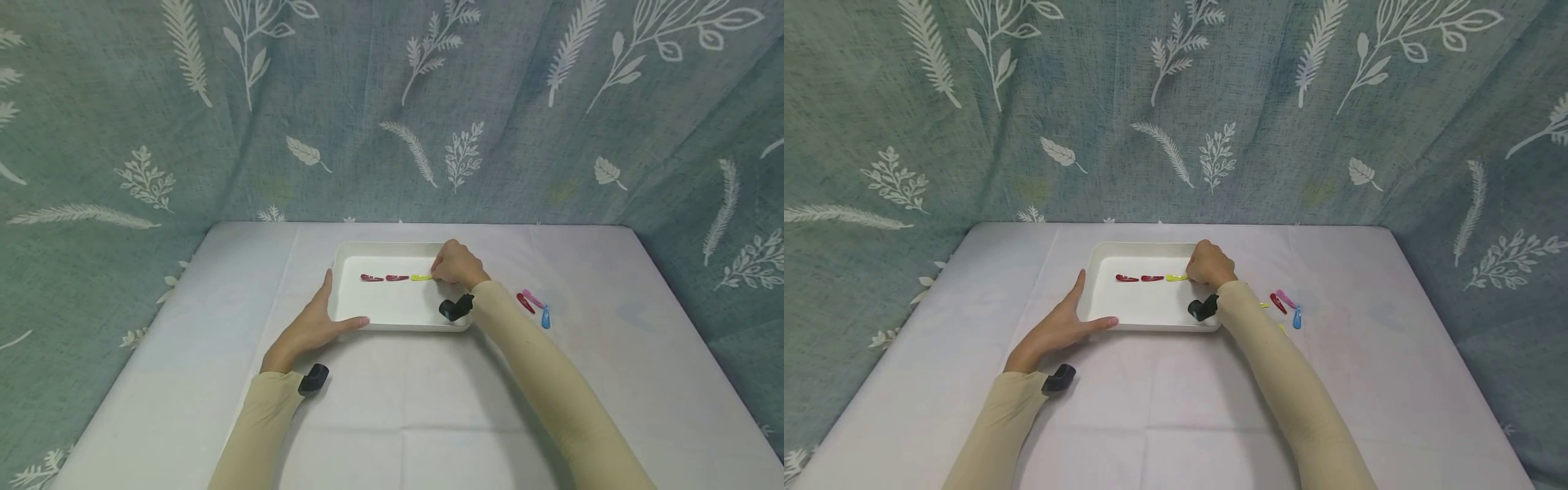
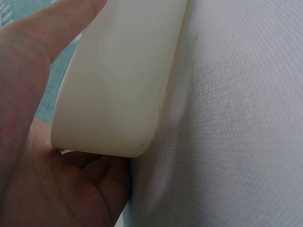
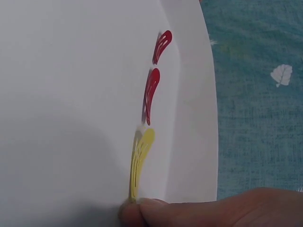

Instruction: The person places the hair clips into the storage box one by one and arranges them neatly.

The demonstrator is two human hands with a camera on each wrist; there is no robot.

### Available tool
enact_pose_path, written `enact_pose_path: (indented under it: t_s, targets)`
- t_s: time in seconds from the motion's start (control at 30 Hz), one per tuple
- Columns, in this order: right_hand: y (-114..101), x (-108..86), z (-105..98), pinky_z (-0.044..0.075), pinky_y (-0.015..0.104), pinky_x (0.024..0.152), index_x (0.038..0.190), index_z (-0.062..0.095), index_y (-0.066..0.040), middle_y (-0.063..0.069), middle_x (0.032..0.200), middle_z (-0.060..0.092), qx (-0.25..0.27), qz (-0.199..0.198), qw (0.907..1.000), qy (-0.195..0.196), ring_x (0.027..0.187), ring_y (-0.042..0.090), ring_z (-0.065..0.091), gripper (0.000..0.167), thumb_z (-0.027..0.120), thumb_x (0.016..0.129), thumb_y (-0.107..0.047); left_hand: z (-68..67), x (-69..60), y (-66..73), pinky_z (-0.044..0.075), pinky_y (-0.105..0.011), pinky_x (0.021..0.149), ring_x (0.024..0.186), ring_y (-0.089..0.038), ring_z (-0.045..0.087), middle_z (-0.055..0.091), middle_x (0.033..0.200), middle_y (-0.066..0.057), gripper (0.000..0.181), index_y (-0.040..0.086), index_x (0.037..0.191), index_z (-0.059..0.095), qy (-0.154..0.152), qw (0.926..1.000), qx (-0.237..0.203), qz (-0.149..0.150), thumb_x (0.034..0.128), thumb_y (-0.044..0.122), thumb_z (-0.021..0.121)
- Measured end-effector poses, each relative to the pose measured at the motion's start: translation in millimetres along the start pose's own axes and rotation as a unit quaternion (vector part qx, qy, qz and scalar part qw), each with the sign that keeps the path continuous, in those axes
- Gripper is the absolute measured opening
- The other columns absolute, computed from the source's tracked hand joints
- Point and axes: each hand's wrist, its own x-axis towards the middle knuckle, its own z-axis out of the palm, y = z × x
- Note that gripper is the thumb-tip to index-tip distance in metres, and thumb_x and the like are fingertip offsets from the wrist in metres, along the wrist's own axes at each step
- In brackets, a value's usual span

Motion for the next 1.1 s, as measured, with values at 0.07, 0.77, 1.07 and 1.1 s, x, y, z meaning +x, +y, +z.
enact_pose_path:
  t_s: [0.07,0.77,1.07,1.1]
  targets:
    - [0.0,-0.5,-0.7,0.046,0.037,0.077,0.098,0.081,-0.013,0.003,0.089,0.073,0.002,-0.002,1.0,0.0,0.075,0.017,0.062,0.01,0.074,0.092,-0.016,0.0,0.2,-0.2,0.02,-0.062,0.128,0.162,-0.033,0.013,0.001,0.176,-0.007,0.142,0.02,0.165,-0.017,0.0,1.0,-0.001,0.001,0.0752,0.072,0.08]
    - [10.3,-12.0,-15.8,0.06,0.034,0.08,0.113,0.078,-0.005,0.011,0.101,0.075,0.149,-0.052,0.9875,0.002,0.089,0.023,0.069,0.021,0.07,0.097,-0.015,-0.3,1.4,-0.5,0.021,-0.063,0.127,0.161,-0.035,0.017,0.006,0.176,-0.01,0.142,0.02,0.165,-0.017,0.003,0.9998,-0.008,0.016,0.0763,0.066,0.083]
    - [21.6,-39.2,-38.3,0.059,0.049,0.094,0.121,0.074,-0.003,0.021,0.118,0.074,0.181,-0.087,0.9788,0.037,0.11,0.039,0.068,0.029,0.064,0.103,-0.024,0.5,2.2,-0.2,0.022,-0.064,0.126,0.161,-0.036,0.017,0.005,0.176,-0.011,0.144,0.018,0.165,-0.018,-0.001,1.0,0.003,0.005,0.075,0.069,0.082]
    - [23.9,-42.5,-41.0,0.058,0.05,0.095,0.121,0.073,-0.003,0.022,0.118,0.074,0.184,-0.09,0.978,0.042,0.11,0.04,0.068,0.03,0.063,0.103,-0.024,0.3,2.2,-0.1,0.023,-0.064,0.126,0.161,-0.036,0.017,0.005,0.176,-0.011,0.144,0.018,0.165,-0.018,0.0,1.0,0.002,0.007,0.0748,0.069,0.082]
